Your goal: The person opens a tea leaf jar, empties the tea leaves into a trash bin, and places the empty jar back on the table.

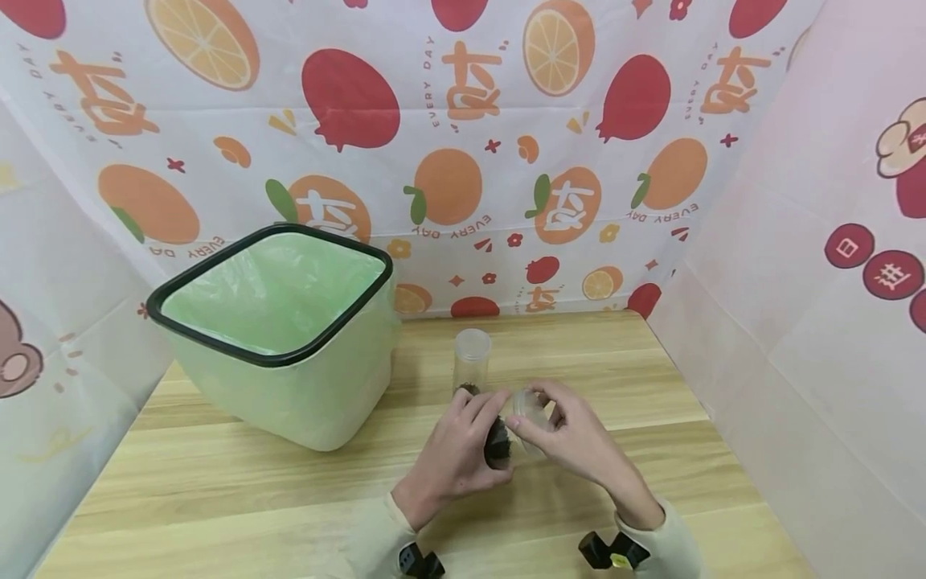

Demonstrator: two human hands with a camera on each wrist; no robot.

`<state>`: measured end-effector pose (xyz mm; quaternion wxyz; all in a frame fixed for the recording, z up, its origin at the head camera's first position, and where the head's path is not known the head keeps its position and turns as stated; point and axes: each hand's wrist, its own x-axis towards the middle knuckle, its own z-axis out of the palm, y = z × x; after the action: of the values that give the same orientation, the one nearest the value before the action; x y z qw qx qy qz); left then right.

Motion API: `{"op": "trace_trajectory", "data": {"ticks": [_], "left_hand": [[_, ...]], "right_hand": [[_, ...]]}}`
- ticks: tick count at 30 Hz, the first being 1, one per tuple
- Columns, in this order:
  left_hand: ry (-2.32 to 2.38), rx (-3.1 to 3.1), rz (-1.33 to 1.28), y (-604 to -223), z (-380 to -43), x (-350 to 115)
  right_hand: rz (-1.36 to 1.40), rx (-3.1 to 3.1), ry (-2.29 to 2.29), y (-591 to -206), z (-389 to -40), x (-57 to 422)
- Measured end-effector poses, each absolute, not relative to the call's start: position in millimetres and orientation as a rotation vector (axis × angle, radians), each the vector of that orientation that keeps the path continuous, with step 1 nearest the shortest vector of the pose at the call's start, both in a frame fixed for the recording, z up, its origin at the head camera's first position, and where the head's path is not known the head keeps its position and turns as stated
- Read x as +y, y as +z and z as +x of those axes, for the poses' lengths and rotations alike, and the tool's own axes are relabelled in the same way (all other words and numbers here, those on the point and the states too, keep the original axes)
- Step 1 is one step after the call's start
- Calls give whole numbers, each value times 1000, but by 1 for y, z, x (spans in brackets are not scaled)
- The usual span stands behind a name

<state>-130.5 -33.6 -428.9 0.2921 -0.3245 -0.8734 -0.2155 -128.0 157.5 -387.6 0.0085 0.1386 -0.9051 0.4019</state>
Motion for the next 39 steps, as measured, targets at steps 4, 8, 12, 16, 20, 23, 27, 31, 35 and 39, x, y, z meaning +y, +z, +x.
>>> {"op": "trace_trajectory", "data": {"ticks": [4, 8, 12, 16, 20, 23, 27, 31, 35, 39], "left_hand": [[-579, -2315, -876, -427, -133, -35], [-590, -2320, -882, -426, -133, -36], [-597, -2317, -889, -426, -133, -37], [-583, -2317, -899, -426, -134, -37], [-605, -2324, -931, -428, -134, -38], [-685, -2350, -961, -430, -135, -39], [-754, -2378, -962, -432, -135, -42], [-754, -2389, -952, -433, -134, -45], [-767, -2402, -948, -434, -133, -47], [-756, -2395, -940, -435, -133, -49]], "right_hand": [[475, -2771, 1318, -379, -124, 154], [498, -2728, 1373, -370, -119, 151], [534, -2719, 1359, -380, -123, 155], [624, -2684, 1370, -394, -129, 160], [692, -2616, 1411, -389, -125, 158], [748, -2539, 1384, -378, -119, 153], [854, -2452, 1310, -368, -115, 149], [903, -2465, 1234, -372, -117, 150], [952, -2544, 1129, -383, -123, 156], [1063, -2581, 1060, -388, -126, 161]]}}
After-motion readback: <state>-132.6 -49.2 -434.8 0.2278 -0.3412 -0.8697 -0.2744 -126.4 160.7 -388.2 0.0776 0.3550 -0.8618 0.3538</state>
